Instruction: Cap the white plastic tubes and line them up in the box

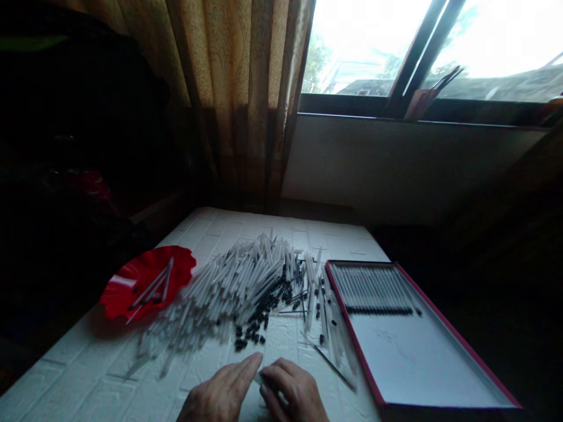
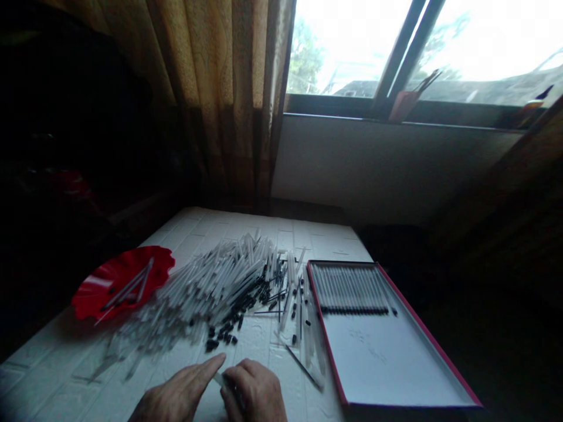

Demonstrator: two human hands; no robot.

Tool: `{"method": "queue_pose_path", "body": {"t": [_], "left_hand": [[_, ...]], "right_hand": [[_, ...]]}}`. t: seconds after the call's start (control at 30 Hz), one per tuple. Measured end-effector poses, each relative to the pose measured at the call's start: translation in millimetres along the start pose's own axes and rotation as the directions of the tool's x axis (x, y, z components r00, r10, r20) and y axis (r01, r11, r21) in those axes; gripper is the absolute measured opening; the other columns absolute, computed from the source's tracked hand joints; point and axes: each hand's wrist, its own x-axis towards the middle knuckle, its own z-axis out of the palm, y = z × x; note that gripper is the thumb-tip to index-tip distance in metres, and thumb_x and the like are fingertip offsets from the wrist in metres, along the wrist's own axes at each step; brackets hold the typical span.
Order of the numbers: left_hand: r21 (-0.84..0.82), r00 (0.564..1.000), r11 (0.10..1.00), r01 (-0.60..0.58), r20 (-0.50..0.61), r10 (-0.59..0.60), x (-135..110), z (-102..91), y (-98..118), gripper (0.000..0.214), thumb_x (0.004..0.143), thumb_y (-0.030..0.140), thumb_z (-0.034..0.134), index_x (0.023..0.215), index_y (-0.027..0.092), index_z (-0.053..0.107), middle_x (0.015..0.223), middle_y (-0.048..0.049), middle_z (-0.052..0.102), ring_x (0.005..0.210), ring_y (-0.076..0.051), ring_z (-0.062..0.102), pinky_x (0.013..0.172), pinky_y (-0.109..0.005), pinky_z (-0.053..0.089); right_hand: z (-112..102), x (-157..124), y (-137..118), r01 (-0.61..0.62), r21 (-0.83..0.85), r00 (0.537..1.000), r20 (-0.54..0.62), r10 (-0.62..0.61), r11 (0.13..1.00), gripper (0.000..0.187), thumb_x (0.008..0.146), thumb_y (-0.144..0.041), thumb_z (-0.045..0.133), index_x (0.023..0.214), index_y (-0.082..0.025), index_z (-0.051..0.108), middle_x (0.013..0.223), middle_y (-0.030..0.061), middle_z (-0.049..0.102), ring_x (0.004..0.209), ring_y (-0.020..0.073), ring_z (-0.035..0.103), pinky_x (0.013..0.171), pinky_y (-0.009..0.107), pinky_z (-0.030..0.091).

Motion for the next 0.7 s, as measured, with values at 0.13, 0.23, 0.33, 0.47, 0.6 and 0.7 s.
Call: {"method": "queue_pose_path", "body": {"t": [0.13, 0.23, 0.33, 0.47, 0.6, 0.7], "left_hand": [[0.001, 0.989, 0.990, 0.139, -0.057, -0.138, -0.6, 7.5, -7.1, 0.039, 0.091, 0.014, 0.042, 0.128, 0.021, 0.051, 0.112, -0.0044, 0.074, 0.098, -0.015, 0.071, 0.085, -0.019, 0.055], [0.006, 0.967, 0.967, 0.256, -0.011, -0.256, 11.3, 16.1, -12.2, 0.031, 0.087, 0.012, 0.049, 0.112, 0.026, 0.062, 0.100, -0.0023, 0.074, 0.090, -0.019, 0.071, 0.079, -0.027, 0.057], [0.080, 0.932, 0.938, 0.337, 0.112, -0.344, 32.6, 26.4, -11.2, 0.032, 0.080, 0.006, 0.060, 0.101, 0.028, 0.069, 0.094, -0.0018, 0.071, 0.086, -0.022, 0.067, 0.075, -0.033, 0.054], [0.155, 0.926, 0.939, 0.307, 0.180, -0.332, 53.3, 40.3, -8.7, 0.022, 0.079, 0.007, 0.067, 0.088, 0.026, 0.071, 0.090, -0.0018, 0.069, 0.087, -0.022, 0.063, 0.075, -0.033, 0.049], [0.164, 0.939, 0.948, 0.274, 0.165, -0.300, 56.4, 48.1, -11.3, 0.017, 0.080, 0.006, 0.067, 0.081, 0.023, 0.069, 0.088, -0.0015, 0.067, 0.086, -0.021, 0.061, 0.076, -0.033, 0.046], [0.153, 0.942, 0.951, 0.268, 0.167, -0.292, 54.8, 46.7, -11.2, 0.018, 0.078, 0.006, 0.067, 0.083, 0.023, 0.067, 0.092, -0.0017, 0.068, 0.089, -0.022, 0.062, 0.079, -0.034, 0.047]], "right_hand": [[0.2, -4.0, 10.9, -0.165, 0.268, 0.979, -0.075, 0.192, 0.949, 0.020, 0.092, -0.033, 0.052, 0.093, -0.020, 0.067, 0.073, 0.0051, 0.067, 0.066, 0.0168, 0.064, 0.060, 0.024, 0.049], [4.1, -7.4, 27.4, -0.328, 0.630, 0.874, -0.080, 0.480, 0.703, 0.030, 0.090, -0.048, 0.056, 0.105, -0.023, 0.063, 0.080, 0.0040, 0.068, 0.070, 0.0174, 0.065, 0.059, 0.025, 0.050], [7.2, -10.1, 41.6, -0.359, 0.815, 0.772, -0.015, 0.636, 0.455, 0.053, 0.082, -0.054, 0.065, 0.126, -0.027, 0.052, 0.085, 0.0023, 0.066, 0.067, 0.0165, 0.065, 0.052, 0.023, 0.049], [6.2, -10.8, 45.8, -0.356, 0.857, 0.727, 0.003, 0.687, 0.373, 0.060, 0.080, -0.052, 0.069, 0.132, -0.030, 0.047, 0.086, 0.0005, 0.064, 0.065, 0.0148, 0.064, 0.048, 0.021, 0.047], [5.2, -9.2, 40.8, -0.342, 0.863, 0.716, -0.017, 0.698, 0.372, 0.063, 0.079, -0.053, 0.070, 0.131, -0.029, 0.046, 0.085, 0.0011, 0.064, 0.065, 0.0157, 0.064, 0.049, 0.022, 0.048], [4.7, -7.7, 37.2, -0.335, 0.870, 0.709, -0.019, 0.705, 0.361, 0.064, 0.079, -0.052, 0.071, 0.132, -0.029, 0.044, 0.085, 0.0012, 0.064, 0.065, 0.0157, 0.064, 0.050, 0.023, 0.048]]}}
